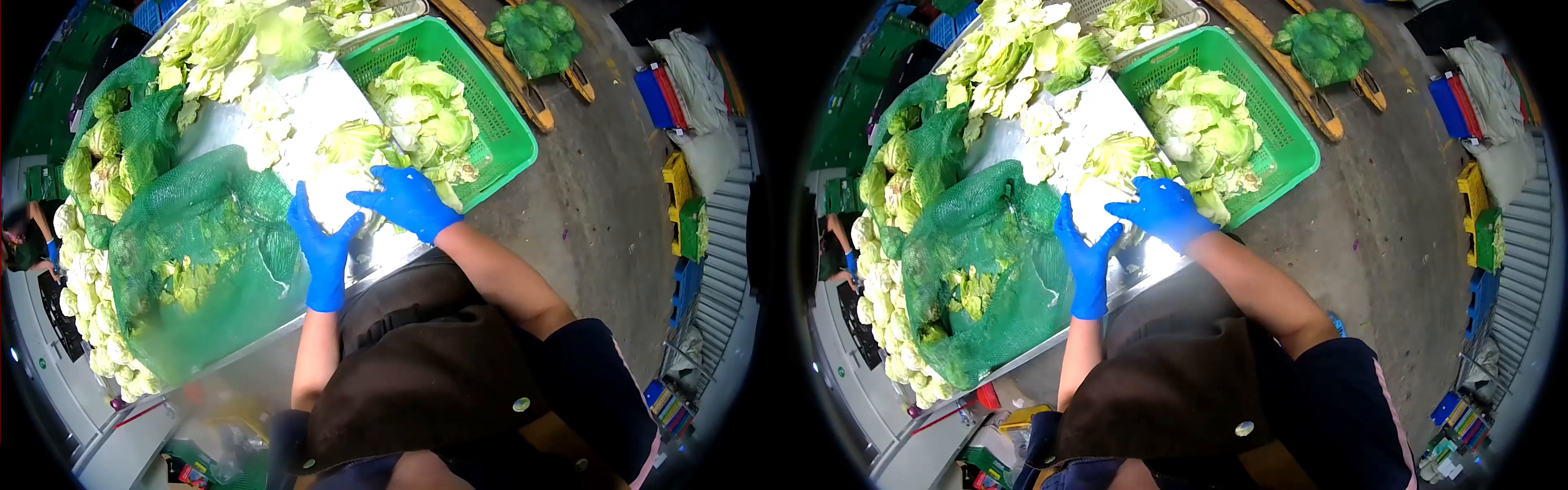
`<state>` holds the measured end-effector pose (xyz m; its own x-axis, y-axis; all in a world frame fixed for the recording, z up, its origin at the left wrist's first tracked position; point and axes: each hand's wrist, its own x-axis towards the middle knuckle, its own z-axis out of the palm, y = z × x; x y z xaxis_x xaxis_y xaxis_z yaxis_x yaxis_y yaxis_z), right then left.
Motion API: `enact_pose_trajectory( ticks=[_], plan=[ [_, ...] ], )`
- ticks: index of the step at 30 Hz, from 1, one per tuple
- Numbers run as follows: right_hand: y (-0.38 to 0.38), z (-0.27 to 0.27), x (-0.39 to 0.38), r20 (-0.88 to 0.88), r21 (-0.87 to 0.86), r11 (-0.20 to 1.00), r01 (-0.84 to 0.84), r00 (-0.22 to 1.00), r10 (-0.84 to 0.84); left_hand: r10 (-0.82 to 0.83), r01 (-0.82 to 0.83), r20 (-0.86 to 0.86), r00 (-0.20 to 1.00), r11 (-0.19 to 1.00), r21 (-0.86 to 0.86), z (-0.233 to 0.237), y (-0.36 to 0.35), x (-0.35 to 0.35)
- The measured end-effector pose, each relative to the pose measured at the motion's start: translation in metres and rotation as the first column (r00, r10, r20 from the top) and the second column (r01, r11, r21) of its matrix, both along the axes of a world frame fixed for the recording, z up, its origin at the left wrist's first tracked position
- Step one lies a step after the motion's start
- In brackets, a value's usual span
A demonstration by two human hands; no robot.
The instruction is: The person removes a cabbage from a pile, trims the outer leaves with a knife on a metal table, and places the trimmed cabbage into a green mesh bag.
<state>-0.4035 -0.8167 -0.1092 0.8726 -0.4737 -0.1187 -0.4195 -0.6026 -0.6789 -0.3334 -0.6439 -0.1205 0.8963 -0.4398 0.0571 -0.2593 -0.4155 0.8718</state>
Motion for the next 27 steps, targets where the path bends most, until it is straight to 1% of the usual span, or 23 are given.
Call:
enact_pose_trajectory(
  ticks=[2, 3, 4, 5, 6, 8, 9, 10, 12, 13, 15, 16, 18, 19, 20, 22, 23, 25, 26, 27],
  plan=[
    [-0.012, 0.001, 0.0, 0.025, 0.222, 0.975, 0.02, 0.999, -0.026, 0.052, -0.065, -0.149, 0.987, 0.994, -0.083, -0.015, 0.012, 0.009],
    [-0.017, -0.013, -0.007, 0.139, 0.189, 0.98, 0.058, 0.987, -0.085, 0.064, -0.111, -0.262, 0.963, 0.979, -0.169, -0.018, 0.018, 0.013],
    [-0.027, -0.015, -0.016, 0.043, 0.219, 0.973, 0.07, 0.996, -0.082, 0.046, -0.127, -0.367, 0.929, 0.971, -0.202, -0.024, 0.028, 0.022],
    [-0.04, -0.028, -0.025, -0.024, 0.157, 0.985, 0.074, 0.997, -0.071, 0.013, -0.138, -0.454, 0.891, 0.96, -0.244, -0.033, 0.039, 0.031],
    [-0.046, -0.024, -0.025, -0.091, 0.096, 0.993, 0.071, 0.994, -0.062, -0.021, -0.156, -0.537, 0.843, 0.946, -0.283, -0.03, 0.041, 0.036],
    [-0.038, -0.013, -0.023, 0.025, 0.036, 0.995, 0.092, 0.995, -0.093, -0.041, -0.151, -0.563, 0.826, 0.945, -0.29, -0.022, 0.044, 0.036],
    [-0.029, 0.002, -0.017, 0.078, 0.012, 0.994, 0.11, 0.991, -0.11, -0.051, -0.146, -0.579, 0.814, 0.947, -0.287, -0.016, 0.044, 0.034],
    [-0.021, 0.012, -0.006, 0.176, 0.13, 0.989, 0.07, 0.98, -0.093, -0.058, -0.122, -0.56, 0.826, 0.953, -0.277, -0.015, 0.045, 0.033],
    [-0.009, 0.006, 0.013, 0.269, 0.264, 0.963, -0.048, 0.963, -0.026, -0.078, -0.071, -0.516, 0.853, 0.962, -0.262, -0.013, 0.045, 0.032],
    [-0.004, 0.002, 0.024, 0.141, 0.393, 0.918, -0.053, 0.99, -0.004, -0.02, -0.095, -0.503, 0.864, 0.975, -0.202, -0.008, 0.044, 0.03],
    [-0.004, -0.008, 0.036, -0.075, 0.603, 0.797, -0.032, 0.992, 0.097, 0.095, -0.151, -0.465, 0.88, 0.985, -0.085, 0.002, 0.04, 0.025],
    [-0.003, -0.014, 0.035, -0.086, 0.615, 0.789, -0.021, 0.992, 0.093, 0.071, -0.116, -0.359, 0.931, 0.988, -0.105, -0.002, 0.039, 0.025],
    [0.002, -0.023, 0.028, -0.116, 0.636, 0.772, -0.004, 0.988, 0.101, 0.037, -0.056, -0.141, 0.989, 0.989, -0.135, -0.014, 0.035, 0.022],
    [0.014, -0.024, 0.021, 0.013, 0.467, 0.882, -0.063, 0.998, 0.064, 0.004, -0.024, 0.11, 0.994, 0.984, 0.175, -0.013, 0.033, 0.021],
    [0.018, -0.023, 0.02, -0.025, 0.418, 0.902, -0.107, 0.991, 0.129, 0.047, -0.059, 0.085, 0.995, 0.987, 0.152, -0.015, 0.03, 0.023],
    [0.026, -0.025, 0.023, -0.079, 0.628, 0.778, 0.028, 0.996, 0.028, 0.123, -0.127, 0.039, 0.992, 0.986, 0.107, -0.018, 0.023, 0.032],
    [0.029, -0.027, 0.025, -0.065, 0.618, 0.785, 0.047, 0.998, -0.009, 0.114, -0.115, 0.027, 0.993, 0.992, 0.058, -0.021, 0.025, 0.035],
    [0.032, -0.028, 0.032, -0.024, 0.599, 0.796, 0.085, 0.996, -0.088, 0.08, -0.081, 0.014, 0.997, 0.996, 0.035, -0.025, 0.032, 0.039],
    [0.032, -0.025, 0.034, -0.031, 0.605, 0.793, 0.071, 0.997, -0.066, 0.059, -0.06, 0.007, 0.998, 0.998, 0.023, -0.027, 0.035, 0.041],
    [0.032, -0.016, 0.034, -0.043, 0.612, 0.788, 0.06, 0.998, -0.043, 0.102, -0.105, -0.084, 0.991, 0.994, -0.036, -0.031, 0.037, 0.044]
  ],
)
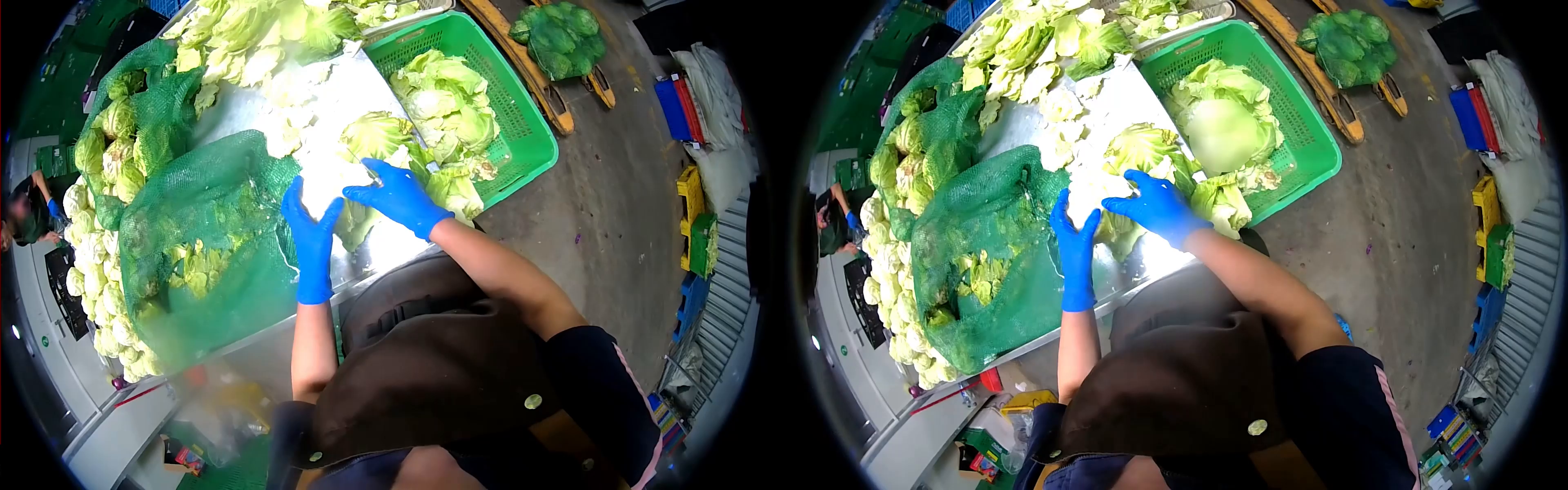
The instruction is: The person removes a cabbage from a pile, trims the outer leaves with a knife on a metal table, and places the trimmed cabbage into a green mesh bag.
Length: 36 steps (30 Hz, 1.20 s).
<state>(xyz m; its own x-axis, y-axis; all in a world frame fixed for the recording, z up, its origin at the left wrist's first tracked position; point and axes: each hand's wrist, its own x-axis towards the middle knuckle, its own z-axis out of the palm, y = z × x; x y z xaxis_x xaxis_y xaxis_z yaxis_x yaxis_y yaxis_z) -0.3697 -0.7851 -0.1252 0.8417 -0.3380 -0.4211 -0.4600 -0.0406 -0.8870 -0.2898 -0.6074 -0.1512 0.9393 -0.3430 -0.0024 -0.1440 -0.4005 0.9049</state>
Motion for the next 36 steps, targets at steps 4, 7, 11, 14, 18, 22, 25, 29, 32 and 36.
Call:
enact_pose_trajectory(
  ticks=[4, 7, 11, 14, 18, 22, 25, 29, 32, 36],
  plan=[
    [0.005, 0.004, -0.001, 0.104, -0.024, 0.999, -0.028, 0.994, 0.03, 0.121, -0.132, -0.164, 0.979, 0.99, -0.054, 0.002, -0.008, 0.005],
    [-0.007, -0.021, -0.013, 0.095, 0.188, 0.982, 0.022, 0.995, -0.04, 0.134, -0.148, -0.19, 0.973, 0.987, -0.065, -0.002, -0.007, 0.005],
    [-0.018, -0.012, -0.015, 0.168, -0.019, 1.0, 0.002, 0.986, 0.001, 0.124, -0.152, -0.181, 0.976, 0.977, -0.149, -0.01, -0.004, 0.003],
    [-0.003, 0.022, 0.006, 0.27, -0.121, 0.985, -0.12, 0.951, 0.149, 0.115, -0.145, -0.175, 0.978, 0.975, -0.168, -0.011, -0.003, 0.0],
    [-0.011, -0.001, 0.019, 0.3, -0.064, 0.965, -0.254, 0.917, 0.261, 0.166, -0.178, -0.095, 0.982, 0.974, -0.142, -0.002, 0.002, -0.01],
    [-0.03, -0.004, -0.006, 0.29, -0.094, 0.969, -0.227, 0.925, 0.245, 0.15, -0.417, -0.543, 0.826, 0.812, -0.409, 0.014, 0.005, -0.017],
    [-0.053, 0.0, -0.013, 0.306, -0.196, 0.981, -0.01, 0.949, 0.071, 0.048, -0.426, -0.569, 0.821, 0.717, -0.553, 0.033, 0.009, -0.025],
    [-0.055, 0.075, -0.005, 0.405, -0.301, 0.942, -0.148, 0.875, 0.267, -0.114, -0.275, -0.519, 0.847, 0.741, -0.613, 0.049, 0.015, -0.023],
    [-0.038, 0.089, 0.003, 0.458, -0.355, 0.857, -0.374, 0.729, 0.508, -0.187, -0.222, -0.515, 0.837, 0.743, -0.632, 0.065, 0.003, -0.025],
    [-0.045, 0.096, 0.001, 0.368, -0.371, 0.854, -0.366, 0.786, 0.497, -0.231, -0.272, -0.6, 0.766, 0.729, -0.628, 0.073, -0.003, -0.034]
  ],
)
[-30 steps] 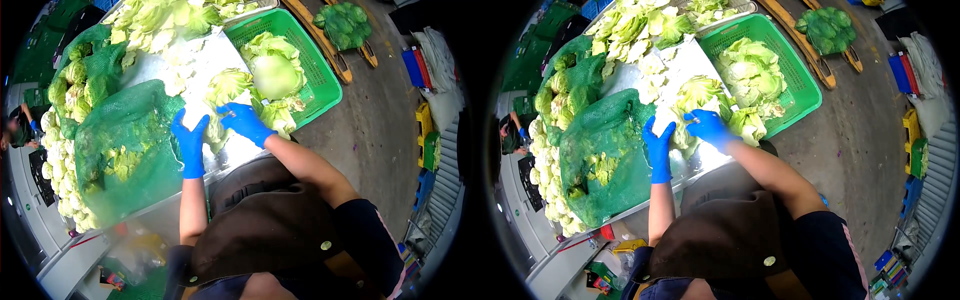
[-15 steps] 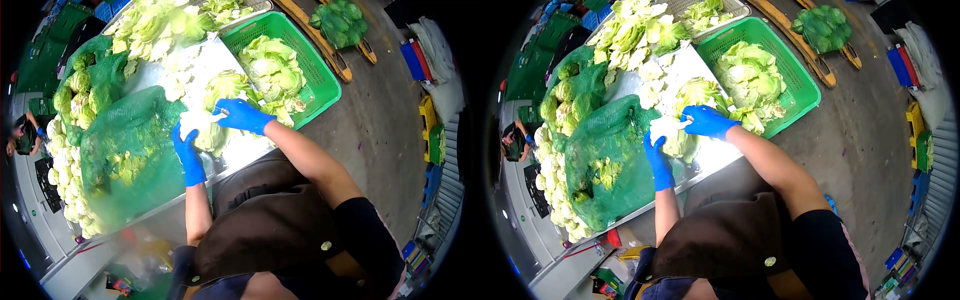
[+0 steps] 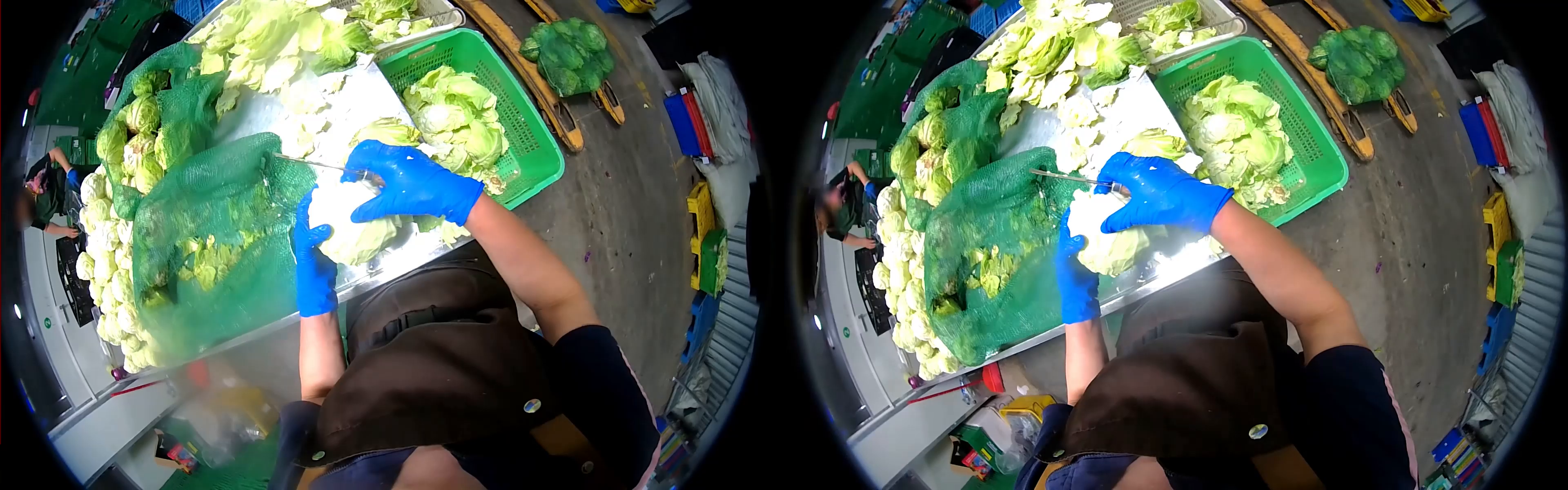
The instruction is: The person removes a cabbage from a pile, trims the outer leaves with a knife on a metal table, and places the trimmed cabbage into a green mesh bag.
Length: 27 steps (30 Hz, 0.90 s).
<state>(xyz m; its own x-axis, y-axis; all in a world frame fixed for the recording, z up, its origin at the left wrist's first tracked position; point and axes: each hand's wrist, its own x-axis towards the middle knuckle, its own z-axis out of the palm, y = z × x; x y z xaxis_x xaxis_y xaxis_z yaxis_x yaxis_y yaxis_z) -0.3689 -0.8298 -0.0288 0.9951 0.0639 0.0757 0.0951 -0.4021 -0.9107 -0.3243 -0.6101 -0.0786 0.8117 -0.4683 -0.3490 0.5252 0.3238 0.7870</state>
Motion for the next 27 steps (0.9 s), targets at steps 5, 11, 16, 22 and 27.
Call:
enact_pose_trajectory(
  ticks=[5, 11, 16, 22, 27],
  plan=[
    [-0.021, -0.018, -0.01, -0.161, 0.231, 0.971, 0.063, 0.987, -0.026, 0.112, -0.107, -0.206, 0.972, 0.994, 0.035, -0.051, 0.011, -0.005],
    [-0.061, -0.014, -0.023, -0.436, 0.276, 0.861, 0.426, 0.854, -0.283, 0.16, -0.239, -0.353, 0.922, 0.952, -0.193, -0.053, 0.016, -0.005],
    [-0.081, -0.011, -0.022, -0.285, 0.231, 0.799, 0.555, 0.824, -0.49, 0.224, -0.329, -0.381, 0.897, 0.915, -0.236, -0.017, 0.002, -0.004],
    [-0.027, -0.005, -0.017, -0.183, 0.139, 0.898, 0.418, 0.902, -0.392, 0.083, -0.082, -0.006, 0.997, 0.977, -0.197, -0.008, -0.011, 0.002],
    [0.012, -0.014, -0.019, -0.228, 0.507, 0.773, 0.382, 0.924, -0.308, 0.107, -0.33, -0.416, 0.903, 0.794, -0.51, 0.014, -0.024, 0.008]
  ],
)
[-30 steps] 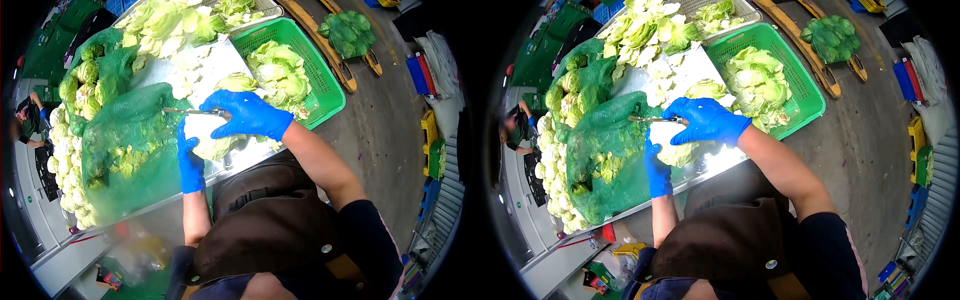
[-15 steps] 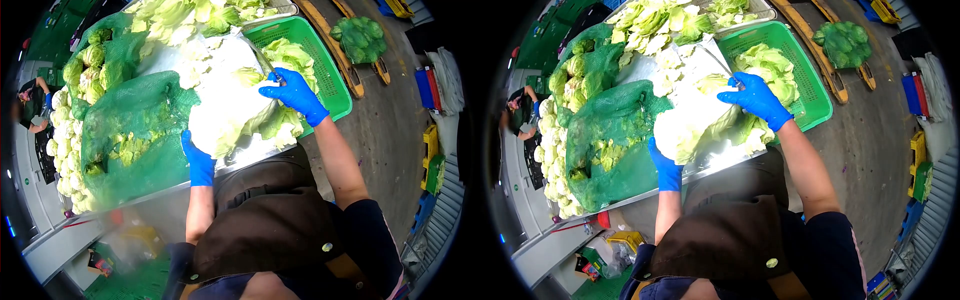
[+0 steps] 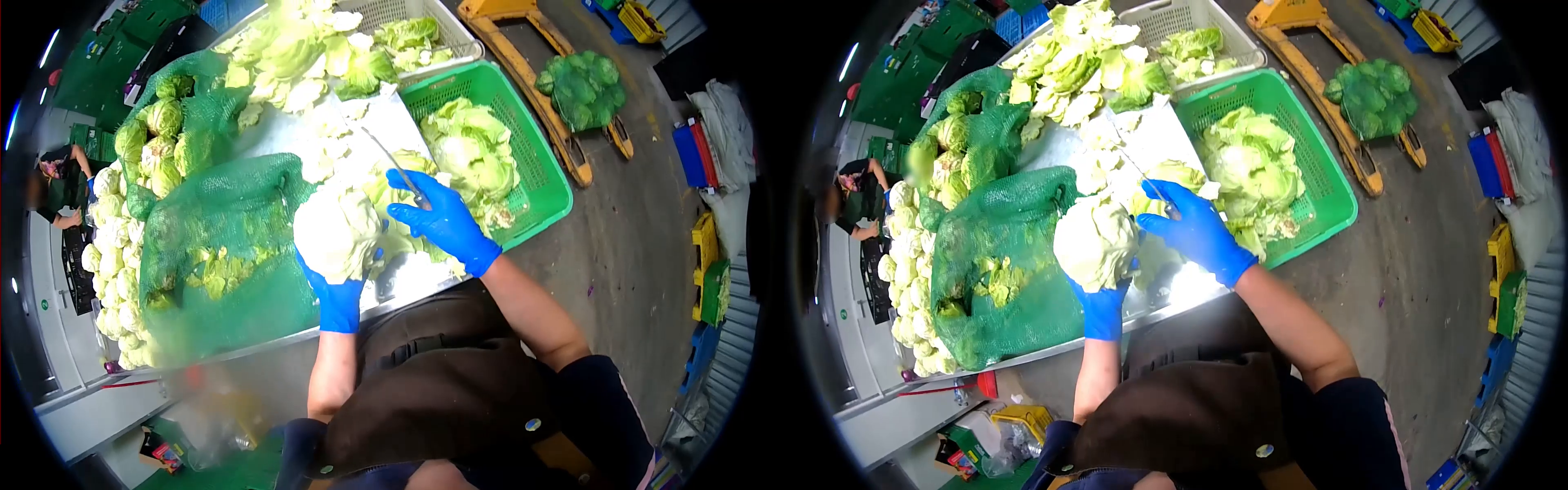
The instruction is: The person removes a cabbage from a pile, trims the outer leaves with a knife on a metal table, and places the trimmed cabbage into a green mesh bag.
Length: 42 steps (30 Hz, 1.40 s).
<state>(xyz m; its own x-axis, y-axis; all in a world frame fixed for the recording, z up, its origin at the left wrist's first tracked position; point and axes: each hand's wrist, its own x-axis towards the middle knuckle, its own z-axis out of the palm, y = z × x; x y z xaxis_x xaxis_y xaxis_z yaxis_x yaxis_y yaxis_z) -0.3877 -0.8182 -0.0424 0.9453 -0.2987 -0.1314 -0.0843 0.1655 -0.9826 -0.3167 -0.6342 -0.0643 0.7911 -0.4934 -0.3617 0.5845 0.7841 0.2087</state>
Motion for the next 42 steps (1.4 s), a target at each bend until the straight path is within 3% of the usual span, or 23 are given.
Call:
enact_pose_trajectory(
  ticks=[3, 6, 8, 9, 10, 12, 15, 16, 17, 18, 19, 20, 21, 22, 23, 25, 30, 31, 33, 37, 38, 39, 42],
  plan=[
    [0.002, -0.037, -0.003, -0.154, 0.015, 1.0, 0.013, 0.988, -0.01, -0.057, 0.055, 0.019, 0.998, 0.991, 0.118, -0.017, 0.013, -0.003],
    [0.03, -0.106, -0.02, 0.016, -0.548, 0.834, -0.068, 0.996, 0.092, -0.161, 0.13, 0.084, 0.983, 0.947, 0.294, -0.046, 0.041, -0.016],
    [0.049, -0.064, -0.024, -0.312, 0.079, 0.928, -0.363, 0.876, 0.369, -0.296, 0.178, 0.181, 0.938, 0.858, 0.483, -0.067, 0.066, -0.026],
    [0.056, -0.061, -0.024, -0.368, 0.034, 0.901, -0.433, 0.833, 0.414, -0.357, 0.186, 0.23, 0.905, 0.821, 0.539, -0.072, 0.077, -0.029],
    [0.063, -0.065, -0.024, -0.431, 0.147, 0.895, -0.421, 0.787, 0.441, -0.371, 0.195, 0.247, 0.895, 0.824, 0.532, -0.075, 0.084, -0.031],
    [0.068, -0.127, -0.022, -0.461, 0.143, 0.888, -0.438, 0.764, 0.451, -0.213, 0.197, 0.131, 0.968, 0.973, 0.123, -0.069, 0.088, -0.029],
    [0.029, -0.164, -0.015, -0.383, 0.328, 0.91, -0.255, 0.844, 0.375, -0.156, 0.155, 0.024, 0.987, 0.929, -0.337, -0.05, 0.082, -0.023],
    [0.016, -0.177, -0.017, -0.248, 0.003, 0.968, -0.249, 0.938, 0.242, -0.147, 0.143, 0.017, 0.989, 0.916, -0.375, -0.055, 0.084, -0.022],
    [-0.003, -0.205, -0.011, -0.196, 0.016, 0.995, -0.094, 0.976, 0.095, -0.122, 0.125, 0.032, 0.992, 0.91, -0.395, -0.062, 0.086, -0.021],
    [-0.029, -0.168, 0.0, -0.433, 0.09, 0.995, -0.033, 0.899, 0.069, -0.102, 0.111, 0.044, 0.994, 0.91, -0.399, -0.072, 0.091, -0.021],
    [-0.054, -0.163, 0.006, -0.411, 0.106, 0.993, 0.044, 0.911, 0.004, -0.076, 0.101, 0.079, 0.994, 0.909, -0.405, -0.079, 0.093, -0.018],
    [-0.07, -0.158, 0.017, -0.474, -0.072, 0.991, 0.109, 0.871, -0.13, -0.07, 0.098, 0.22, 0.973, 0.988, -0.116, -0.075, 0.085, -0.017],
    [-0.092, -0.157, 0.026, -0.413, -0.291, 0.954, 0.072, 0.89, -0.193, -0.253, 0.023, 0.466, 0.848, 0.896, 0.444, -0.067, 0.074, -0.016],
    [-0.088, -0.111, 0.035, -0.386, -0.272, 0.944, 0.184, 0.878, -0.283, -0.637, -0.324, 0.506, 0.582, 0.389, 0.862, -0.052, 0.062, -0.015],
    [-0.087, -0.1, 0.043, -0.313, -0.232, 0.954, 0.191, 0.914, -0.259, -0.797, -0.578, 0.38, 0.469, 0.048, 0.814, -0.042, 0.052, -0.016],
    [-0.081, -0.099, 0.044, -0.17, -0.093, 0.984, 0.149, 0.972, -0.163, -0.939, -0.808, 0.191, 0.287, -0.13, 0.574, -0.037, 0.045, -0.017],
    [-0.032, -0.09, 0.017, -0.111, -0.095, 0.98, -0.174, 0.98, 0.163, -0.966, -0.714, 0.18, 0.185, -0.006, 0.7, -0.048, 0.018, -0.012],
    [-0.026, -0.086, 0.008, -0.154, -0.052, 0.978, -0.203, 0.969, 0.193, -0.909, -0.508, 0.328, 0.258, 0.161, 0.846, -0.067, 0.017, -0.013],
    [-0.022, -0.084, -0.005, -0.245, 0.095, 0.977, -0.192, 0.946, 0.21, -0.73, -0.038, 0.468, 0.498, 0.521, 0.853, -0.097, 0.013, -0.016],
    [-0.024, -0.042, -0.018, -0.227, 0.176, 0.977, -0.122, 0.96, 0.161, -0.865, -0.353, 0.438, 0.244, 0.342, 0.871, -0.086, -0.001, -0.022],
    [-0.025, -0.032, -0.019, -0.199, 0.206, 0.973, -0.103, 0.969, 0.145, -0.619, 0.085, 0.617, 0.486, 0.736, 0.672, -0.077, -0.007, -0.025],
    [-0.027, -0.029, -0.019, -0.153, 0.202, 0.972, -0.12, 0.976, 0.152, -0.39, 0.363, 0.508, 0.768, 0.919, 0.155, -0.063, -0.014, -0.027],
    [-0.022, -0.022, -0.017, -0.129, 0.272, 0.958, -0.092, 0.983, 0.131, -0.234, 0.29, 0.181, 0.955, 0.866, -0.408, -0.049, -0.013, -0.038]
  ],
)
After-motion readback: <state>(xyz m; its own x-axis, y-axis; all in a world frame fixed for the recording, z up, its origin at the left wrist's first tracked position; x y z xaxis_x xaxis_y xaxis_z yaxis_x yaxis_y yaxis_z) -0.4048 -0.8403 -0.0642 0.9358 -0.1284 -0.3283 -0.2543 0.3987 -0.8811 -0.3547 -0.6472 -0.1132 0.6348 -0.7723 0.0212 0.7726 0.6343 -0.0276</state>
